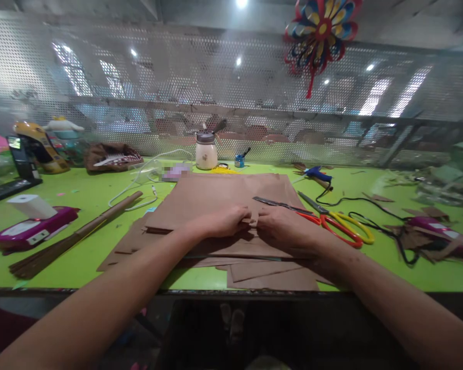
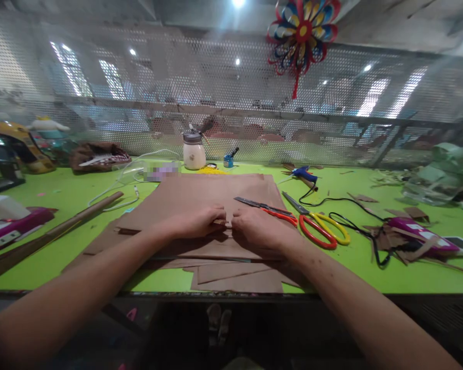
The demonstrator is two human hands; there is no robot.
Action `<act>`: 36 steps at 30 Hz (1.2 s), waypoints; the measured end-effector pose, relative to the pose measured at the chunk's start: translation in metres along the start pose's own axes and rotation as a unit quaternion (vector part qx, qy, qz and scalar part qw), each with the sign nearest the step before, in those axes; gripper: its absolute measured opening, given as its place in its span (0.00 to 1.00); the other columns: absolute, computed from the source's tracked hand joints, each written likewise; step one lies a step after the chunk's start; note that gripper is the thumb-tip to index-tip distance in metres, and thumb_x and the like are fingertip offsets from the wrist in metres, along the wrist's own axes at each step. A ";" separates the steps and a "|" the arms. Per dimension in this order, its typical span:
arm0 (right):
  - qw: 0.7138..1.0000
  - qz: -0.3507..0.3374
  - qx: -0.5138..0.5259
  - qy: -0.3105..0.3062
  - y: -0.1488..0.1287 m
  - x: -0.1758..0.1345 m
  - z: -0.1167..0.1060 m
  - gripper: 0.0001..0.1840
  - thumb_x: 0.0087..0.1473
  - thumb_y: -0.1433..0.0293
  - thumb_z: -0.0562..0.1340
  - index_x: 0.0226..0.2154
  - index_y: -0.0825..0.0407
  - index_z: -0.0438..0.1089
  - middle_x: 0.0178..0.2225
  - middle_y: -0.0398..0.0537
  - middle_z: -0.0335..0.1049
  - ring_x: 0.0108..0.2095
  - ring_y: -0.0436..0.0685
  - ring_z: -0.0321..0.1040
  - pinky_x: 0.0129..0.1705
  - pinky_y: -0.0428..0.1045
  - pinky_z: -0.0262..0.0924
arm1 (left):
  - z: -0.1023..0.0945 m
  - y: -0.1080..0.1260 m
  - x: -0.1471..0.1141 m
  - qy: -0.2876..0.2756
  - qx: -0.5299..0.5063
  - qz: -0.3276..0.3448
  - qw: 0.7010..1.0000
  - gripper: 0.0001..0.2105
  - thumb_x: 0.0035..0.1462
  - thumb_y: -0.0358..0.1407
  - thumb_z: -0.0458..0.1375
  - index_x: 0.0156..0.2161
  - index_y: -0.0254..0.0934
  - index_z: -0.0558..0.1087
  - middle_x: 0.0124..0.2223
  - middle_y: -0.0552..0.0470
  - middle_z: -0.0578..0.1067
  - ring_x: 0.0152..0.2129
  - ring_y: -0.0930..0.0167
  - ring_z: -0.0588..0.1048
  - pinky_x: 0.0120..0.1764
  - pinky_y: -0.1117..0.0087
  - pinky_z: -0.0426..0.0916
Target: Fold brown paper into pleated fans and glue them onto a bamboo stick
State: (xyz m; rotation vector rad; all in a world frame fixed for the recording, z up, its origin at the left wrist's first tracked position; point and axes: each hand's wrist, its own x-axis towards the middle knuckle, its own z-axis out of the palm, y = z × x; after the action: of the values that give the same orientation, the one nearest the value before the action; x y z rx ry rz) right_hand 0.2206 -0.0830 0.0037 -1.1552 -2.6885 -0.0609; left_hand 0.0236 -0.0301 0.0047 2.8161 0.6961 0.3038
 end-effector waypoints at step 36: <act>0.987 0.080 -0.120 0.065 -0.009 -0.009 -0.013 0.02 0.51 0.72 0.57 0.30 0.54 0.63 0.31 0.49 0.65 0.29 0.53 0.61 0.30 0.47 0.50 | -0.025 0.016 -0.007 -0.006 -0.125 -0.084 0.989 0.09 0.53 0.36 0.48 0.31 0.34 0.69 0.27 0.52 0.72 0.23 0.74 0.68 0.25 0.74 0.59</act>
State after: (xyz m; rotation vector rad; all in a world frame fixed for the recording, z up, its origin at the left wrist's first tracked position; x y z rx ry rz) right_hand 0.2223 -0.0973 0.0145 -1.3809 -2.5160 -0.4293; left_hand 0.0186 -0.0429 0.0317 2.5026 0.8238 0.3201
